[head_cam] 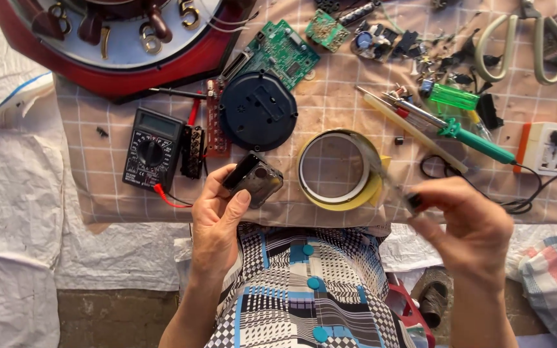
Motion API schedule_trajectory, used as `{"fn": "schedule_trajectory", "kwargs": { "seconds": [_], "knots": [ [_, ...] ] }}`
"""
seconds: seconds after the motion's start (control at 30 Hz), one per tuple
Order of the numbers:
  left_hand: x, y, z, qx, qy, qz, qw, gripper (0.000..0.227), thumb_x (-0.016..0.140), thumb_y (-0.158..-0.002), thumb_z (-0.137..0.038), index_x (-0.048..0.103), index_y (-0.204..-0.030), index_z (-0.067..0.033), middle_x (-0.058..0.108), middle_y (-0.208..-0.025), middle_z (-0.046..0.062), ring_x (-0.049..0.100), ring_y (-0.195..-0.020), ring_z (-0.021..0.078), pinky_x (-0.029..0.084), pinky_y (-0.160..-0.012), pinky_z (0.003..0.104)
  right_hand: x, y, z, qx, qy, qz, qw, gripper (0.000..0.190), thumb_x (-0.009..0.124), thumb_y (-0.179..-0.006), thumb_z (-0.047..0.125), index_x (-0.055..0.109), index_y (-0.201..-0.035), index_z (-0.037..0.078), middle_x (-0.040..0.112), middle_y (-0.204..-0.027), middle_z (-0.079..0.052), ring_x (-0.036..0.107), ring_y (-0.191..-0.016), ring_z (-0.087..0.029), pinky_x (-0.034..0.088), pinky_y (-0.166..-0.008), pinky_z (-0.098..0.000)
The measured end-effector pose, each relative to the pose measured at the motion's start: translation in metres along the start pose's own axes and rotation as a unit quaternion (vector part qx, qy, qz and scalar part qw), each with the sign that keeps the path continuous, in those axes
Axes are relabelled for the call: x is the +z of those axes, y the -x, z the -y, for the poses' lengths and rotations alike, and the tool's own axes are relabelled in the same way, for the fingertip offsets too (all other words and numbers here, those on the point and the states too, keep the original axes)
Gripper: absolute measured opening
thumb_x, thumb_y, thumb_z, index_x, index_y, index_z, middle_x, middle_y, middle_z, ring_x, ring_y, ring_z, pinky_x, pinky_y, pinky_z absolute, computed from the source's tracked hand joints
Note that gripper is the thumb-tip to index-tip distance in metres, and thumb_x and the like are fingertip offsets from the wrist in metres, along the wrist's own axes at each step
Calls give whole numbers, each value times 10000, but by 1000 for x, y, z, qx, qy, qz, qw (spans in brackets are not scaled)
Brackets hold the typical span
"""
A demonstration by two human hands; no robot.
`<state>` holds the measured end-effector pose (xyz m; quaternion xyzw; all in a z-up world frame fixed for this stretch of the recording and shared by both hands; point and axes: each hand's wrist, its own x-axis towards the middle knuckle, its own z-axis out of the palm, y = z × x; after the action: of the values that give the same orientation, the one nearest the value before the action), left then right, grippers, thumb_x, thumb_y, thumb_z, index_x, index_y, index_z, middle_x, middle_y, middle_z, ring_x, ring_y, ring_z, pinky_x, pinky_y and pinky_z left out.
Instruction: The person assembles a small clock mechanism by hand, placing a circular faceplate into a yellow housing and securing it with a black backplate. They use a plastic tool to press the backplate into place.
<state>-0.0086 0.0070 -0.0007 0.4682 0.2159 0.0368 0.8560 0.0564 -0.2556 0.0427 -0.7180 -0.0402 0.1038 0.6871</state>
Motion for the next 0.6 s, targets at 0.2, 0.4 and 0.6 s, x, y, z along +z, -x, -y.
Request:
{"fn": "schedule_trajectory", "kwargs": {
  "seconds": [0.2,0.4,0.6],
  "knots": [
    [-5,2,-2,-7,5,-4,1000,389,550,-793,-16,427,-1159,25,532,-1046,127,518,-916,150,415,-851,251,36,-1,12,-129,328,116,929,258,711,-597,10,640,-837,73,625,-868,-45,588,-671,-101,487,-606,-204],
    [-11,4,0,-3,23,-10,1000,385,555,-791,-9,429,-1154,21,535,-1038,125,516,-912,141,409,-849,245,42,-6,-2,-211,452,156,853,155,679,-653,-34,633,-784,35,604,-800,-53,535,-550,-119,437,-456,-226],
    [0,1,2,45,-27,-68,996,290,574,-787,-44,517,-1065,19,583,-920,145,538,-868,159,489,-782,330,43,-14,-19,-262,483,140,823,96,593,-789,56,600,-746,142,573,-732,-1,568,-601,-182,455,-512,-248]
  ]
}}
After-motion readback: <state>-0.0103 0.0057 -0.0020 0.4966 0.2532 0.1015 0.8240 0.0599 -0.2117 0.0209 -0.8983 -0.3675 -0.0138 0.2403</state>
